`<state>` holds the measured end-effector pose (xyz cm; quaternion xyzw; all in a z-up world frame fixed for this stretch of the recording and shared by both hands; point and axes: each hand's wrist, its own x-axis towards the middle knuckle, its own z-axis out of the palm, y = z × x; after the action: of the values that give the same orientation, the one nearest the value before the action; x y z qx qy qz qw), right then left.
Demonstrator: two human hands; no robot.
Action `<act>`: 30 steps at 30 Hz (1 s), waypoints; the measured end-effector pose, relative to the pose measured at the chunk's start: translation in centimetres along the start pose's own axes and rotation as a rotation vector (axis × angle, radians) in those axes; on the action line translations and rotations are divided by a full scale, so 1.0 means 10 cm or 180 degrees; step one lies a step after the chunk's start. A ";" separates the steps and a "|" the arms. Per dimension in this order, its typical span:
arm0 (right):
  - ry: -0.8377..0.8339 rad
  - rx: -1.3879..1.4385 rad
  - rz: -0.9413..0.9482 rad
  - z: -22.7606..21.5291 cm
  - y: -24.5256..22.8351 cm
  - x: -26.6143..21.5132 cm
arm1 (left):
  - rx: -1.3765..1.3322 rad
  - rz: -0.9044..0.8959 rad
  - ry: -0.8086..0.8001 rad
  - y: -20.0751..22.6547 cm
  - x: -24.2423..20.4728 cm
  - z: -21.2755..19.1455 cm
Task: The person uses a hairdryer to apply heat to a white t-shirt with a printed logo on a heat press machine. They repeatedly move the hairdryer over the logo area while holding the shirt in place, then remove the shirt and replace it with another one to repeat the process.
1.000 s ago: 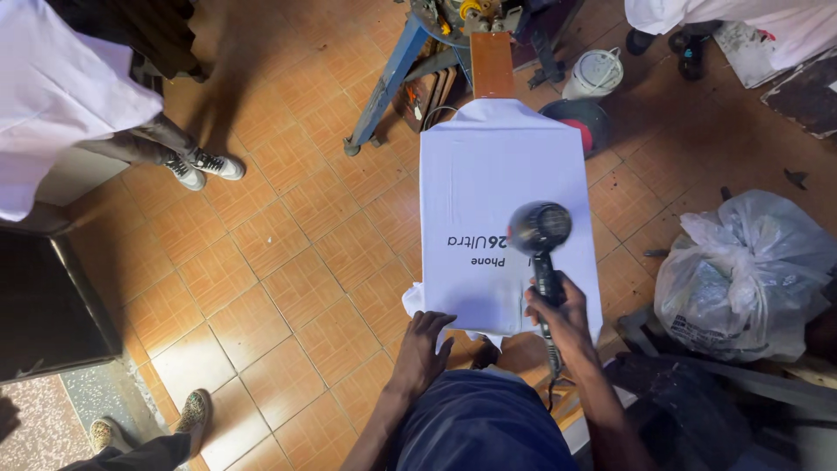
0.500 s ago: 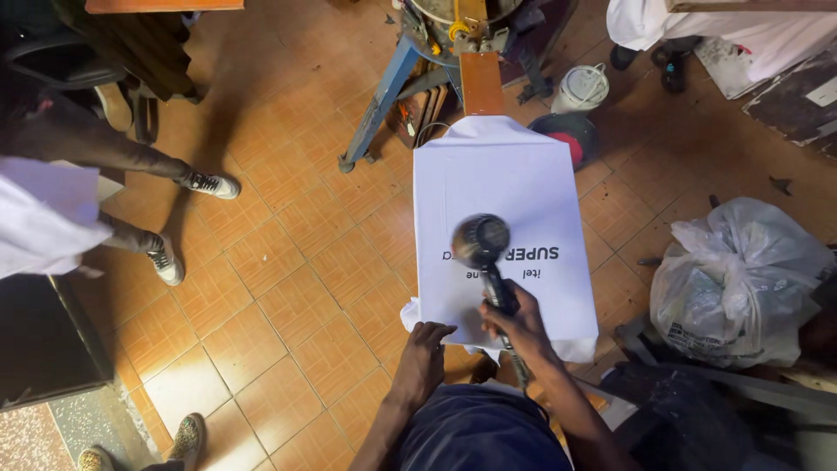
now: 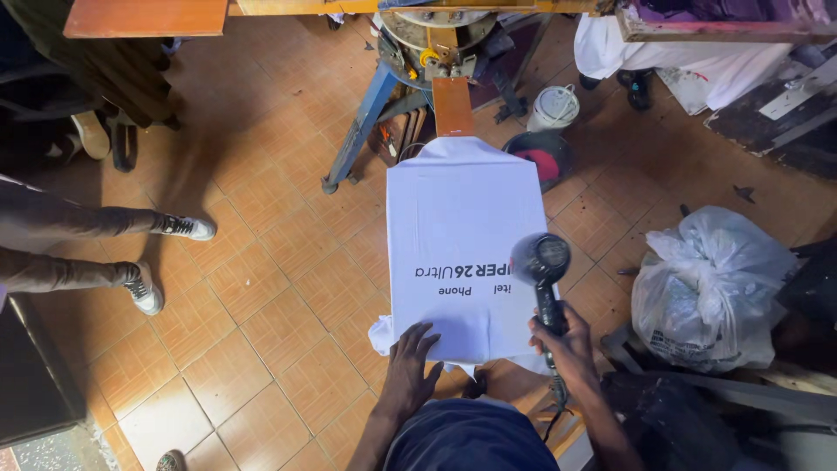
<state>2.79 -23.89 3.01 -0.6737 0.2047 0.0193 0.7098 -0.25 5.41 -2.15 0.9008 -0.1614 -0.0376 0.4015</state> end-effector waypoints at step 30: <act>0.0109 -0.0207 -0.0130 -0.14 -0.05 -0.06 | 0.0216 -0.0077 -0.0334 0.02 -0.11 0.01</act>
<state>2.04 -25.14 3.69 -0.7007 0.2023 0.0000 0.6842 -1.39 5.54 -2.11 0.9125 -0.1725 -0.0841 0.3612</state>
